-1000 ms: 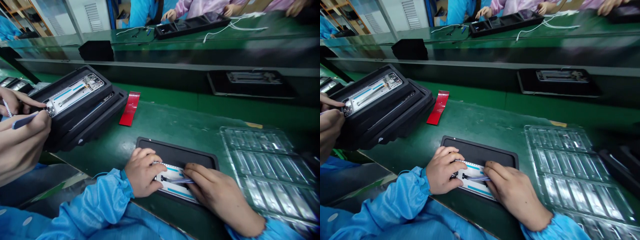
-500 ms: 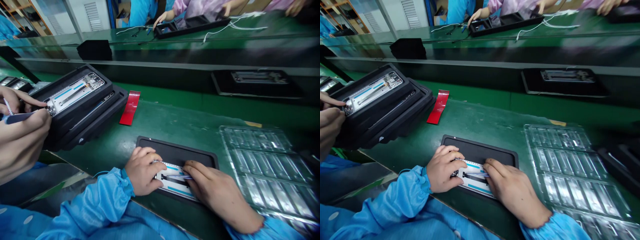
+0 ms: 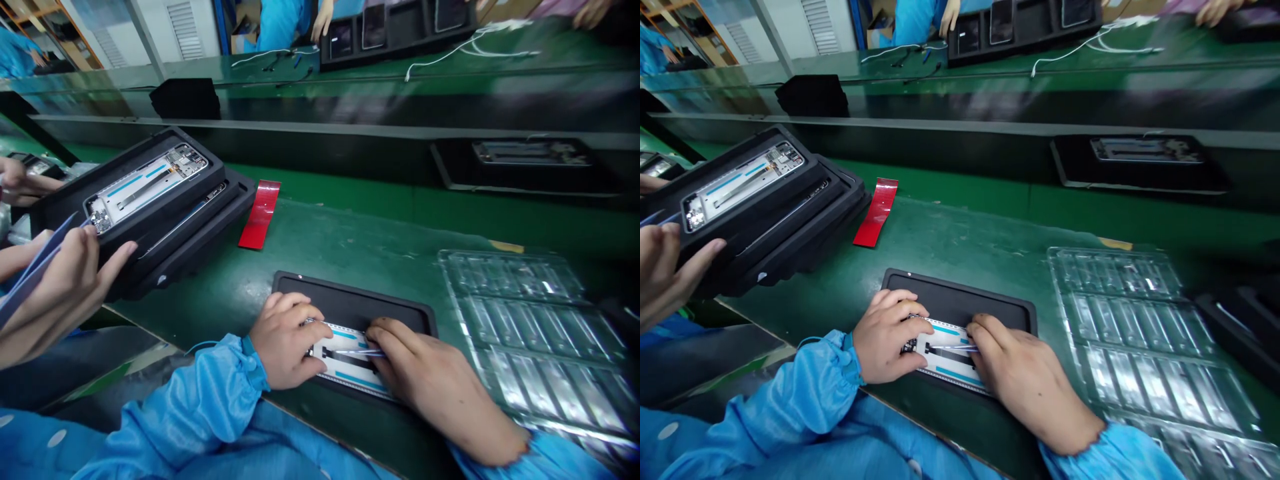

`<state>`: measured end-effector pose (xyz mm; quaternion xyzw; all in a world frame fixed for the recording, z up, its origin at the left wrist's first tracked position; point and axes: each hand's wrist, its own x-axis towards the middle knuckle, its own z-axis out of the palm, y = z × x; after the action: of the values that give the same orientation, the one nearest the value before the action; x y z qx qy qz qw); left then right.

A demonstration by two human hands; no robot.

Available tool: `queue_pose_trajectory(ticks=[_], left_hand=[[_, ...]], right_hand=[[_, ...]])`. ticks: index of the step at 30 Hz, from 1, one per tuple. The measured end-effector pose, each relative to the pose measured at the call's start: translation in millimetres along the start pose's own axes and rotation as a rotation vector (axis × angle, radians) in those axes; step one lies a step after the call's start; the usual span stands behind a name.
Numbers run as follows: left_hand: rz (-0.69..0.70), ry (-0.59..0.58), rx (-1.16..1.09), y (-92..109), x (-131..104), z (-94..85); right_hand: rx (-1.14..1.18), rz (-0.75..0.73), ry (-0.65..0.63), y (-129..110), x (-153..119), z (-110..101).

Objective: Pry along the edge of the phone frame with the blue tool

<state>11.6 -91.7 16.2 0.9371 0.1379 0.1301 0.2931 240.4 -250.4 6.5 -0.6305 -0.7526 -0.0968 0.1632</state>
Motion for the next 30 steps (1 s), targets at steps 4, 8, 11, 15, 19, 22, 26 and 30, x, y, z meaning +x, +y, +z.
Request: queue_pose_trajectory(ticks=[4,8,11,15,19,22,26,30], left_hand=[[0.001,0.005,0.001,0.3,0.0,-0.3],[0.004,0.008,0.001,0.6,0.4,-1.0],[0.002,0.005,-0.001,1.1,0.7,-1.8],[-0.013,-0.005,0.001,2.5,1.2,-2.8],[-0.029,-0.009,-0.003,3.6,1.5,-2.9],[-0.036,-0.019,-0.003,3.2,1.5,-2.6],[-0.032,-0.027,-0.003,2.2,1.7,-2.3],[-0.031,-0.019,-0.003,2.9,2.0,-2.9]], right_hand=[[0.021,-0.026,0.017,3.4,-2.1,-1.2],[0.024,-0.019,0.011,5.3,-9.8,-0.9],[0.005,-0.023,0.033,3.2,-15.8,-2.0],[-0.054,0.009,0.035,-5.3,-18.3,-5.2],[-0.065,0.015,0.032,-10.5,-19.0,-6.4],[-0.060,0.020,0.026,-8.1,-20.4,-5.4],[-0.048,0.001,-0.001,-5.5,-20.7,-5.2],[-0.075,0.047,-0.037,-12.7,-17.6,-5.2]])
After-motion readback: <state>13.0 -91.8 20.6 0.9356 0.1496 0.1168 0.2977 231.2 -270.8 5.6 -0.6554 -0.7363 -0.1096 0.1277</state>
